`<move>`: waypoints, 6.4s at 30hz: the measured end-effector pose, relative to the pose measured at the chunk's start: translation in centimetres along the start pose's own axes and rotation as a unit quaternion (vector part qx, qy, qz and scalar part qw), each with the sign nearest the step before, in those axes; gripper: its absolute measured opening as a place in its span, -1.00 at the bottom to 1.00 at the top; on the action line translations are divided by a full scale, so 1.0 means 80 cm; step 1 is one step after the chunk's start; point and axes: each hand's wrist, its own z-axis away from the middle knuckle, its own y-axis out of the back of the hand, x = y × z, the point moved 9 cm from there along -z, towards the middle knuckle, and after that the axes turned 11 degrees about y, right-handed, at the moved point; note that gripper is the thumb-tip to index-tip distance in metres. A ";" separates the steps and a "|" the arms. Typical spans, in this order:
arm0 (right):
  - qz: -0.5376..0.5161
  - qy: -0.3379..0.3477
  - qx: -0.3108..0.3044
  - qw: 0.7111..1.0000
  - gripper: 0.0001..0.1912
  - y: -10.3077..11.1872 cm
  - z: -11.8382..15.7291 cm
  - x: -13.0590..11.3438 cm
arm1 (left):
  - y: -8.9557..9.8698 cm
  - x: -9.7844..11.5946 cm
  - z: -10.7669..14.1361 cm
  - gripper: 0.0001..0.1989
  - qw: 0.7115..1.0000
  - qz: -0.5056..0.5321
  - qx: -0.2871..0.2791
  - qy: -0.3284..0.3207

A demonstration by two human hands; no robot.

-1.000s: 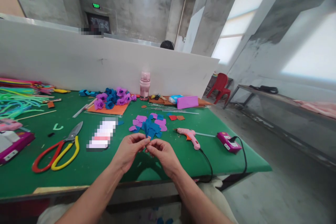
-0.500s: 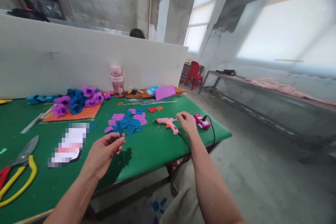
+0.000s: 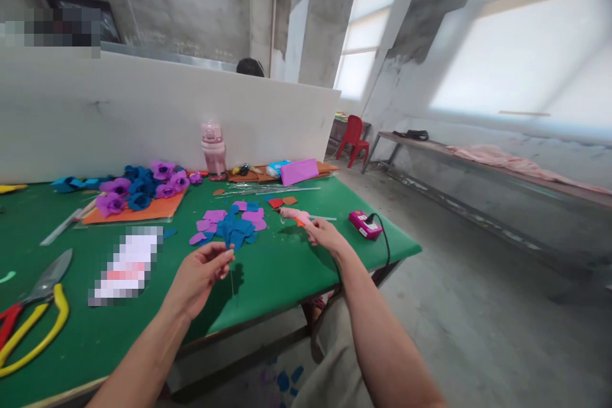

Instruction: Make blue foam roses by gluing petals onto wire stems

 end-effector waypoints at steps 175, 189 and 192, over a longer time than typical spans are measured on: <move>-0.032 0.312 -0.046 0.949 -0.66 -0.106 0.094 -0.174 | 0.048 0.017 0.004 -0.74 0.990 -0.028 0.110 -0.084; -0.031 0.315 -0.035 0.948 -0.69 -0.106 0.092 -0.170 | 0.049 0.015 0.001 -0.75 0.990 -0.028 0.105 -0.086; -0.037 0.309 -0.042 0.949 -0.67 -0.106 0.093 -0.171 | 0.049 0.015 0.001 -0.74 0.990 -0.025 0.105 -0.086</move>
